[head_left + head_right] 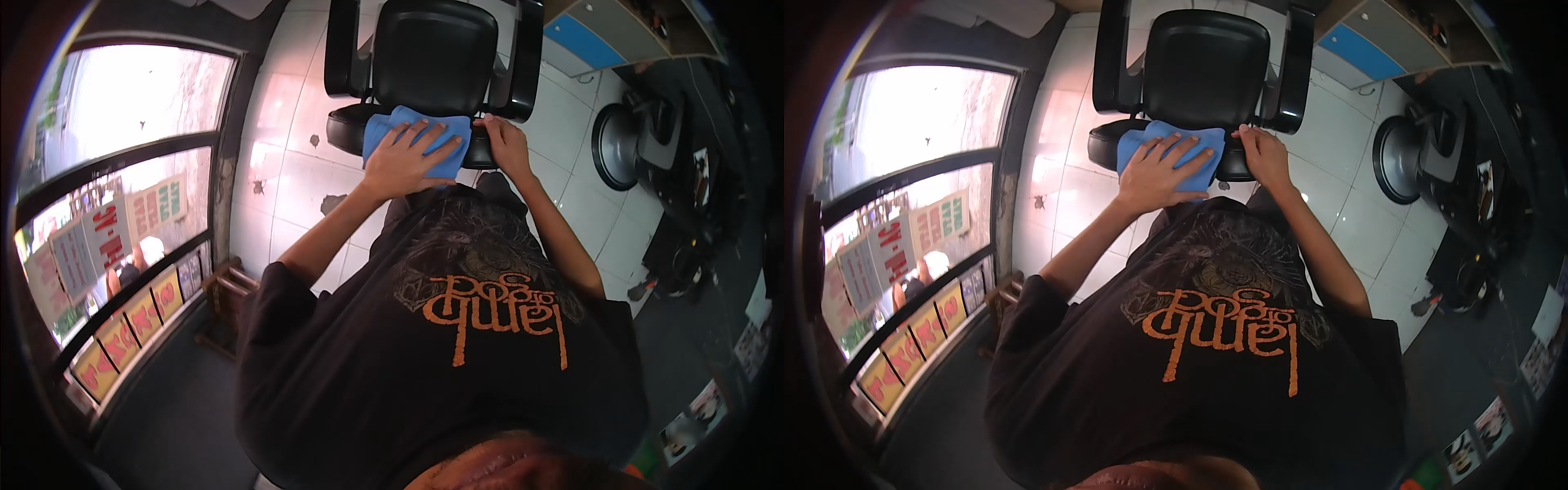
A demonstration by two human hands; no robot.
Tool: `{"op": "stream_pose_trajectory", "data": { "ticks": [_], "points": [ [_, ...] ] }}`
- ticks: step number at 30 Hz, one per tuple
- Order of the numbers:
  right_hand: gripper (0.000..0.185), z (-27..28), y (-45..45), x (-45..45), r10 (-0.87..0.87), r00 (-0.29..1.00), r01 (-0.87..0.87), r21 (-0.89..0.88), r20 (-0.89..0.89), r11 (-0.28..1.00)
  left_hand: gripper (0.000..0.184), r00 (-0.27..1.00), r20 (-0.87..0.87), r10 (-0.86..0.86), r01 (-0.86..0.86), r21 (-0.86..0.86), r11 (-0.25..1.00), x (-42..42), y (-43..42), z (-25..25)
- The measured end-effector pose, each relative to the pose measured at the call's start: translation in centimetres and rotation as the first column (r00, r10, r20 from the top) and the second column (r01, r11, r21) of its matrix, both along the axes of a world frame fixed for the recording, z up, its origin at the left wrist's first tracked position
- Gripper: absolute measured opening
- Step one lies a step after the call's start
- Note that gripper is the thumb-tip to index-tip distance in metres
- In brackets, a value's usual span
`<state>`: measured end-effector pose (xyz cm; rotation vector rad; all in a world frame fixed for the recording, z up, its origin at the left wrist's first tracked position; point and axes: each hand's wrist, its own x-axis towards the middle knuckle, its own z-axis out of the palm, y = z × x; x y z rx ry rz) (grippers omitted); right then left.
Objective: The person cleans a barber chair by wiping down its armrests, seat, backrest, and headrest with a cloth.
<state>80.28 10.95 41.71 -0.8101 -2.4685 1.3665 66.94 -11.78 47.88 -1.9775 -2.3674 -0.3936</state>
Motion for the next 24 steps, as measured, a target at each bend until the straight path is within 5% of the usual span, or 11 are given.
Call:
{"op": "stream_pose_trajectory", "data": {
  "ticks": [5,8,12,14,17,21,24],
  "points": [
    [0.042,0.5,2.0,0.5,0.288,0.954,-0.280,0.100,-0.085,0.955,0.079,0.993,-0.053,0.108,-0.111,-0.069,0.991,1.6,-0.2,0.4],
    [0.041,0.2,3.8,0.4,0.457,0.885,-0.447,0.116,-0.086,0.887,0.061,0.897,0.031,0.441,-0.442,0.059,0.895,5.2,0.1,-0.6],
    [0.039,1.1,4.6,-0.9,0.590,0.804,-0.586,0.069,-0.071,0.807,0.053,0.504,0.278,0.818,-0.860,0.250,0.446,10.0,3.6,-1.8],
    [0.037,1.1,4.2,-1.5,0.659,0.743,-0.649,0.116,-0.120,0.752,0.058,0.287,0.419,0.861,-0.947,0.260,0.189,11.3,5.7,-2.7],
    [0.035,1.1,3.1,-2.5,0.714,0.686,-0.686,0.202,-0.142,0.699,0.065,0.145,0.738,0.659,-0.956,0.277,-0.100,11.0,7.9,-2.6],
    [0.033,0.3,3.0,-2.8,0.734,0.647,-0.682,0.273,-0.207,0.679,0.066,0.003,0.907,0.422,-0.909,0.178,-0.376,9.0,7.6,-5.1],
    [0.034,0.6,2.4,-2.7,0.721,0.670,-0.674,0.264,-0.177,0.690,0.072,-0.110,0.988,-0.104,-0.941,-0.137,-0.310,6.5,4.9,-6.8]
  ]
}}
